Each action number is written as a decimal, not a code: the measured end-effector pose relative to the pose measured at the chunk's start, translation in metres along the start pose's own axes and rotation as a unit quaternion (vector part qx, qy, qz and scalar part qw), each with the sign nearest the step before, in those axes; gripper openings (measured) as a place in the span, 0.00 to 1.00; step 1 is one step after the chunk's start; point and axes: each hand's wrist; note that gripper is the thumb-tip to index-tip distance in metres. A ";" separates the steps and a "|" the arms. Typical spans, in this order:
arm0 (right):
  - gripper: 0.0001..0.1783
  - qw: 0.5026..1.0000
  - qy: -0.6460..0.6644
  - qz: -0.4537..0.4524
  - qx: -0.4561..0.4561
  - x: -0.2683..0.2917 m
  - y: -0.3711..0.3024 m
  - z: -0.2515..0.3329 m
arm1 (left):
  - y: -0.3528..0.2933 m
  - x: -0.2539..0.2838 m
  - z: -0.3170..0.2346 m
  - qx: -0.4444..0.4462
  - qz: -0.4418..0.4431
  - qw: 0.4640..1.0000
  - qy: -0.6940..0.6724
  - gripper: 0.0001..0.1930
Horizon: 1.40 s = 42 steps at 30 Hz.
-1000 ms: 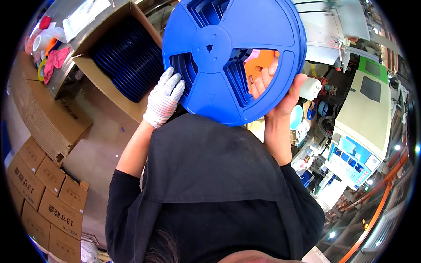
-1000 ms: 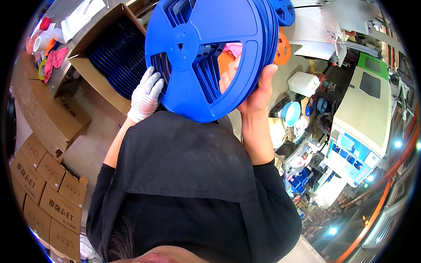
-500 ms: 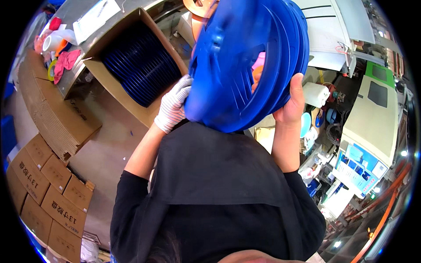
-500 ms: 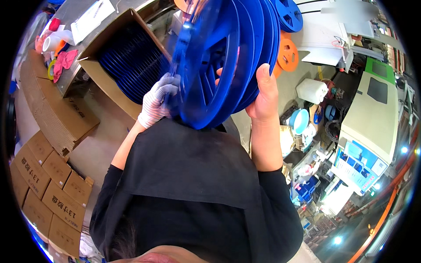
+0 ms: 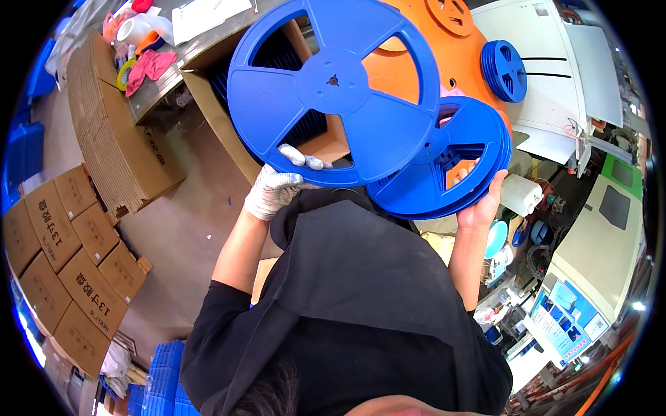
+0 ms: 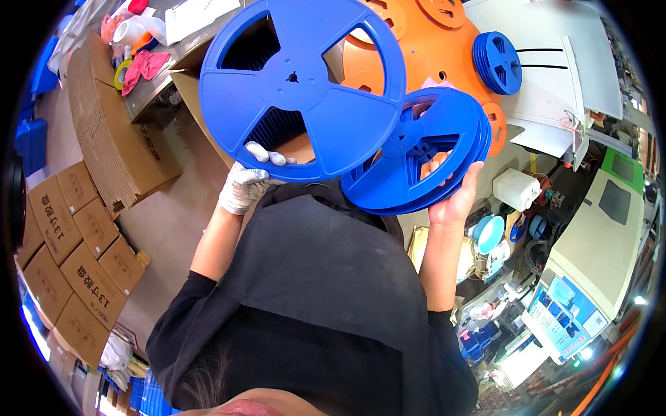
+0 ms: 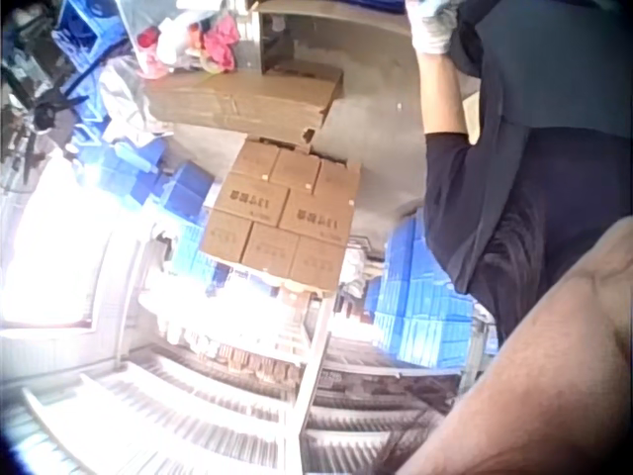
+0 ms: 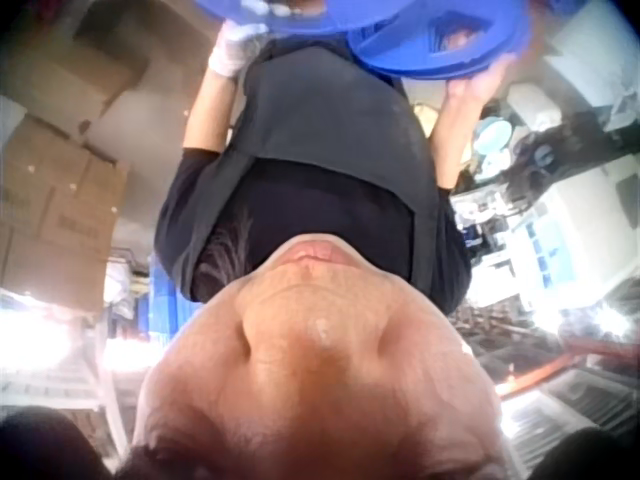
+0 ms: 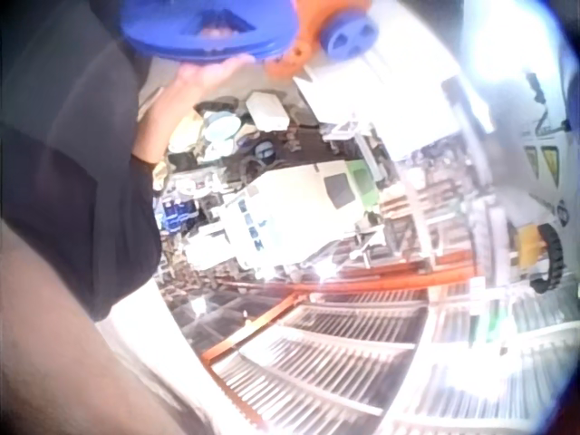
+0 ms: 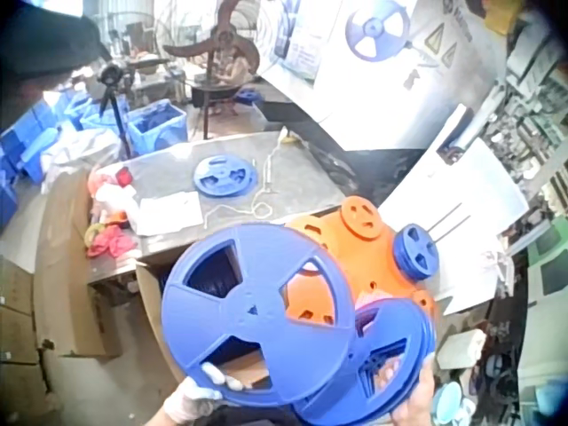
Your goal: The person pours a liquid into a machine and closes the lid. They then pick up blue plastic spools, inspect them, and stack them into a cardboard box. Finally, they use a tape dispenser to seal the box.
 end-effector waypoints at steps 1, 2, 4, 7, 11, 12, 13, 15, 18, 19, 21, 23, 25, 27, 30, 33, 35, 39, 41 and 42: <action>0.30 1.000 0.000 -0.009 0.005 -0.002 0.000 0.000 | 0.001 0.003 0.000 0.001 0.016 1.000 0.005 0.12; 0.30 1.000 0.001 -0.017 0.009 -0.003 0.001 -0.001 | 0.002 0.009 0.000 0.002 0.031 0.999 0.010 0.12; 0.30 1.000 0.008 0.013 0.007 0.002 0.004 0.000 | 0.004 0.011 -0.002 0.008 0.051 0.999 0.015 0.12; 0.30 1.000 0.014 0.016 -0.004 0.012 0.008 -0.001 | 0.006 0.006 -0.005 0.025 0.063 0.998 0.011 0.13; 0.29 0.999 0.022 0.020 -0.017 0.006 0.008 -0.002 | 0.007 0.007 -0.007 0.041 0.068 0.997 0.003 0.14; 0.29 1.000 0.019 0.017 -0.014 0.002 0.008 -0.002 | 0.008 0.007 -0.008 0.041 0.068 0.997 0.006 0.14; 0.29 1.000 0.015 0.017 -0.012 0.001 0.008 -0.003 | 0.008 0.007 -0.008 0.042 0.067 0.997 0.007 0.14; 0.29 1.000 0.007 0.016 -0.009 0.000 0.008 -0.004 | 0.007 0.011 -0.006 0.036 0.069 0.997 0.001 0.14; 0.29 1.000 0.013 0.011 -0.017 -0.003 0.008 -0.006 | 0.005 0.013 -0.007 0.040 0.065 0.997 -0.003 0.14; 0.29 1.000 0.016 0.014 -0.022 -0.003 0.009 -0.006 | 0.005 0.013 -0.008 0.044 0.063 0.997 -0.004 0.14; 0.29 0.999 0.025 0.019 -0.032 -0.001 0.011 -0.007 | 0.005 0.015 -0.009 0.039 0.072 0.997 -0.002 0.14; 0.29 0.997 0.034 0.065 -0.031 0.001 0.013 -0.008 | 0.004 0.016 -0.010 0.037 0.079 0.996 0.001 0.14; 0.29 0.996 0.023 0.078 -0.021 -0.003 0.015 -0.010 | 0.003 0.014 -0.012 0.036 0.083 0.996 0.004 0.13; 0.28 0.996 -0.016 0.083 -0.018 0.009 0.022 -0.012 | 0.002 0.012 -0.013 0.047 0.080 0.996 -0.005 0.14; 0.34 0.997 -0.017 0.063 -0.031 0.015 0.028 -0.015 | 0.004 0.012 -0.010 0.057 0.082 0.995 -0.015 0.15; 0.41 0.989 -0.036 0.138 -0.027 -0.002 0.034 -0.017 | 0.007 0.017 -0.012 0.103 0.062 0.992 -0.024 0.15; 0.44 0.986 -0.013 0.162 -0.022 -0.007 0.037 -0.018 | 0.012 0.022 -0.014 0.142 0.040 0.989 -0.025 0.15; 0.47 0.955 0.048 0.293 -0.027 -0.012 0.045 -0.010 | 0.032 0.028 -0.017 0.193 0.071 0.979 0.003 0.13; 0.45 0.946 0.053 0.319 -0.028 -0.016 0.042 -0.009 | 0.040 0.029 -0.022 0.216 0.072 0.973 0.037 0.13; 0.43 0.946 0.050 0.319 -0.024 -0.018 0.039 -0.008 | 0.043 0.035 -0.021 0.216 0.087 0.972 0.046 0.18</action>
Point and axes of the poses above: each hand's wrist, its own y-axis towards the middle knuckle, its own x-axis out of the back of the hand, z = x × y, and after that the axes turned 1 degree about z, right-handed
